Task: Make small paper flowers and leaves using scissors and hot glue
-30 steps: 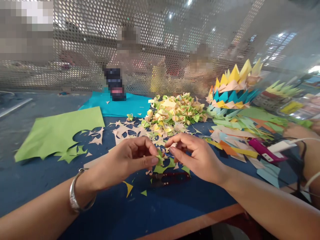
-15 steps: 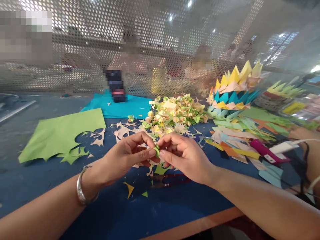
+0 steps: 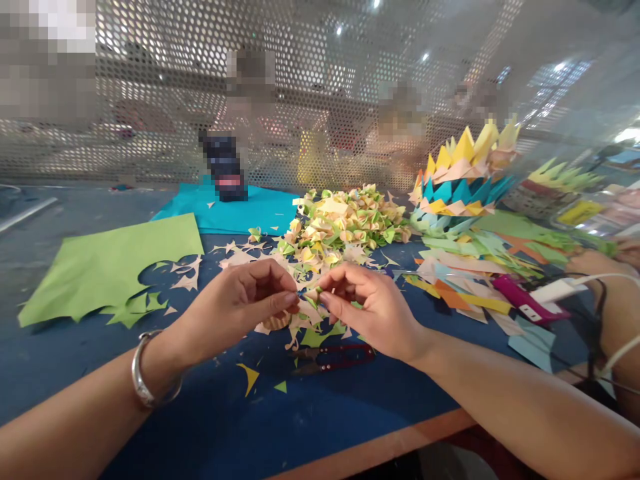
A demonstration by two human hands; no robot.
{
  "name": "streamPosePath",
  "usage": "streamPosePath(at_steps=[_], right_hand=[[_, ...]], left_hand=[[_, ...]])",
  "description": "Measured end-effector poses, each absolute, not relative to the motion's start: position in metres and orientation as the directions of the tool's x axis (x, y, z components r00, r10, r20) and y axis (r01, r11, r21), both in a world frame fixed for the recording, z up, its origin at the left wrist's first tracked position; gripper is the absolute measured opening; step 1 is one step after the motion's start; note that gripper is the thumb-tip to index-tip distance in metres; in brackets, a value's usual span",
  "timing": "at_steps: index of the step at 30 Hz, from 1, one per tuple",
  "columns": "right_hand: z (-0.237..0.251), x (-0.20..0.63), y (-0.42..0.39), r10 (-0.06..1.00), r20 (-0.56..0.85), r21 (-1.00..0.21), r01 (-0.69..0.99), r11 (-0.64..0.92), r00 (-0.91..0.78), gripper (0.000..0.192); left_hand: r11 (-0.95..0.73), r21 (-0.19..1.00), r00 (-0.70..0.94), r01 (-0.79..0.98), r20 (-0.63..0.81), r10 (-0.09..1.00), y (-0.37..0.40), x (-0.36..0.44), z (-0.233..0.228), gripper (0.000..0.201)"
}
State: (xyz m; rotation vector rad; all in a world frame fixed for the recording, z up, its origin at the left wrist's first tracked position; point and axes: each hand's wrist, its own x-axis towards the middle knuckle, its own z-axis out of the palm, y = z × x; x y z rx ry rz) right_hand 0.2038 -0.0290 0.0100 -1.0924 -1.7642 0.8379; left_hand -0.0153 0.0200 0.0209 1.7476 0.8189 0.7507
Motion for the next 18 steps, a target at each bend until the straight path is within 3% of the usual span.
streamPosePath(at_steps=[4, 9, 12, 15, 18], right_hand=[[0.01, 0.206, -0.029, 0.929, 0.303, -0.89, 0.286, 0.355, -0.212, 0.011], [0.009, 0.207, -0.027, 0.911, 0.349, -0.842, 0.353, 0.408, -0.222, 0.009], [0.009, 0.206, -0.025, 0.882, 0.382, -0.774, 0.427, 0.468, -0.275, 0.004], [0.009, 0.205, -0.025, 0.843, 0.418, -0.713, 0.453, 0.535, -0.337, 0.003], [0.008, 0.203, -0.025, 0.811, 0.446, -0.65, 0.486, 0.584, -0.378, 0.006]], left_hand=[[-0.509, 0.679, 0.406, 0.529, 0.324, 0.855, 0.031, -0.026, 0.019, 0.012], [-0.627, 0.341, 0.465, 0.7, 0.449, 0.763, 0.032, -0.031, 0.022, 0.024], [-0.642, 0.449, 0.45, 0.621, 0.467, 0.761, 0.02, -0.022, 0.027, 0.026], [-0.524, 0.707, 0.481, 0.476, 0.289, 0.827, 0.007, -0.009, 0.026, 0.03], [-0.41, 0.824, 0.549, 0.391, 0.149, 0.823, 0.002, -0.001, 0.02, 0.028]])
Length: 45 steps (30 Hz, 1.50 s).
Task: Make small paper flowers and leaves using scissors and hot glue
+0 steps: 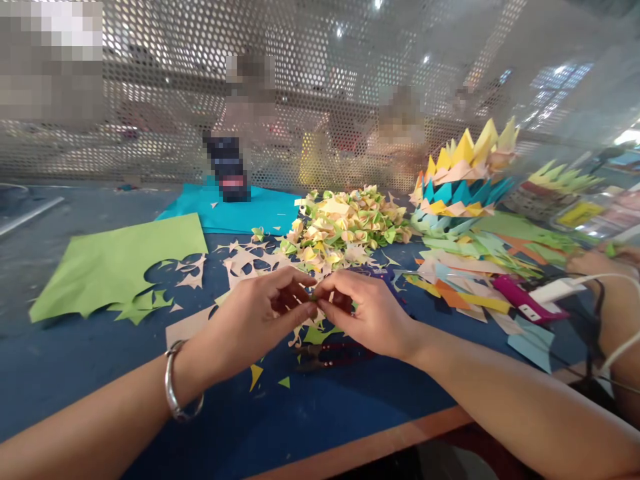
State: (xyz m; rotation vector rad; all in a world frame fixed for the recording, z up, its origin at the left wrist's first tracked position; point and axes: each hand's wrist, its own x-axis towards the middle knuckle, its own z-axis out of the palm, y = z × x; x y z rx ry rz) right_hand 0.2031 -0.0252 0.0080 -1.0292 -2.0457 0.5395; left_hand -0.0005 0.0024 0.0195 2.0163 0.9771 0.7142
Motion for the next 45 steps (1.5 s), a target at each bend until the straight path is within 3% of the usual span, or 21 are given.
streamPosePath(at_steps=[5, 9, 16, 25, 45], right_hand=[[0.006, 0.203, -0.026, 0.795, 0.484, -0.625, 0.492, 0.606, -0.365, 0.007], [0.006, 0.204, -0.026, 0.833, 0.486, -0.674, 0.493, 0.55, -0.265, 0.011], [0.006, 0.202, -0.028, 0.918, 0.327, -0.828, 0.401, 0.392, -0.223, 0.021], [0.008, 0.2, -0.029, 0.931, 0.275, -0.857, 0.378, 0.351, -0.24, 0.026], [0.005, 0.203, -0.03, 0.915, 0.295, -0.855, 0.352, 0.382, -0.277, 0.021]], left_hand=[[-0.22, 0.937, 0.566, 0.27, 0.031, 0.824, 0.005, 0.001, 0.01, 0.02], [-0.16, 0.966, 0.504, 0.204, 0.036, 0.863, 0.006, 0.001, 0.011, 0.017], [-0.272, 0.953, 0.352, 0.137, 0.21, 0.912, 0.007, 0.003, 0.011, 0.019], [-0.362, 0.896, 0.343, 0.257, 0.265, 0.901, 0.002, 0.001, 0.004, 0.017], [-0.202, 0.979, 0.391, 0.017, 0.179, 0.903, 0.003, 0.005, 0.005, 0.022]])
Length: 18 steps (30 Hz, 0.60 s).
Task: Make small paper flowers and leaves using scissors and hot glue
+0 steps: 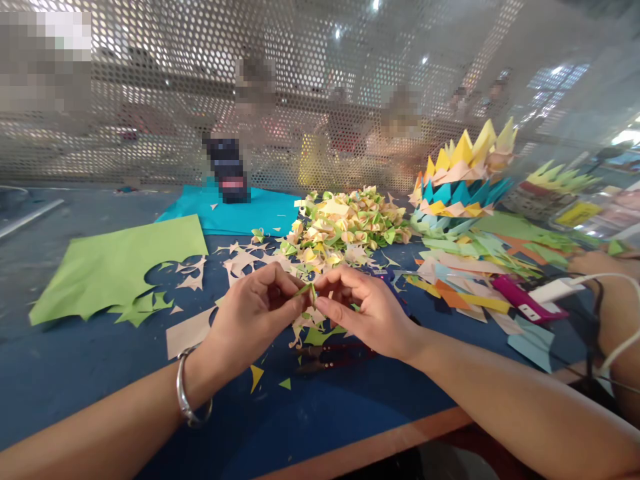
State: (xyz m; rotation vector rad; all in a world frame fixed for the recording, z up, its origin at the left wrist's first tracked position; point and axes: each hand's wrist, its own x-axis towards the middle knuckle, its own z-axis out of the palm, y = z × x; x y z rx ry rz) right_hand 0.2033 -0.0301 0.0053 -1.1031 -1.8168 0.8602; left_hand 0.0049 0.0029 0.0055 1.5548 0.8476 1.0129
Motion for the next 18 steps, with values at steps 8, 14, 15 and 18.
streamPosePath(at_steps=[8, 14, 15, 18], right_hand=[[0.009, 0.2001, -0.0312, 0.87, 0.4, -0.79, 0.373, 0.487, -0.288, 0.015], [0.0069, 0.2006, -0.0306, 0.848, 0.438, -0.738, 0.42, 0.528, -0.297, 0.016], [0.0062, 0.201, -0.0304, 0.847, 0.439, -0.736, 0.42, 0.531, -0.3, 0.016], [0.0043, 0.2015, -0.0299, 0.835, 0.452, -0.723, 0.42, 0.549, -0.313, 0.017]], left_hand=[[-0.083, 0.987, 0.449, -0.138, 0.137, 0.883, 0.0008, 0.0031, 0.0079, 0.021], [-0.055, 0.988, 0.445, -0.143, 0.114, 0.888, 0.0022, 0.0043, 0.0073, 0.024], [-0.052, 0.988, 0.45, -0.147, 0.113, 0.886, 0.0023, 0.0042, 0.0072, 0.025], [-0.051, 0.986, 0.461, -0.157, 0.118, 0.879, 0.002, 0.004, 0.0071, 0.025]])
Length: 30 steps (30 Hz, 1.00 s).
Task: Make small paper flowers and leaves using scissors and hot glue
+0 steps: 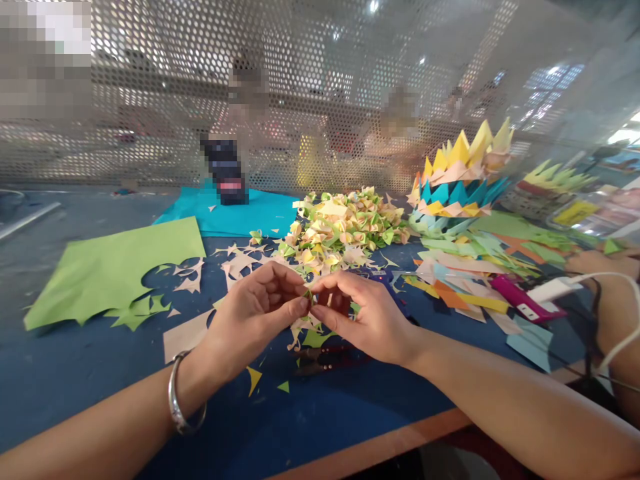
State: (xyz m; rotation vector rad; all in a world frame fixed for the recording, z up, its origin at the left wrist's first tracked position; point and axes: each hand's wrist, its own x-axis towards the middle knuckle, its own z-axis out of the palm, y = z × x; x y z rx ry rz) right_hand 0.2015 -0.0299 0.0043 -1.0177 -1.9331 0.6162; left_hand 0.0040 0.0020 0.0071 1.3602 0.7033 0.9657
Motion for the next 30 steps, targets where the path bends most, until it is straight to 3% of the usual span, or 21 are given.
streamPosePath(at_steps=[20, 30], right_hand=[[0.0074, 0.1999, -0.0313, 0.806, 0.491, -0.66, 0.463, 0.592, -0.331, 0.015], [0.0037, 0.1991, -0.0303, 0.776, 0.545, -0.588, 0.515, 0.623, -0.316, 0.01]], left_hand=[[-0.134, 0.986, 0.423, -0.097, 0.163, 0.891, 0.0004, 0.0051, 0.0091, 0.023], [-0.219, 0.975, 0.431, 0.033, 0.184, 0.884, -0.0066, 0.008, 0.0087, 0.018]])
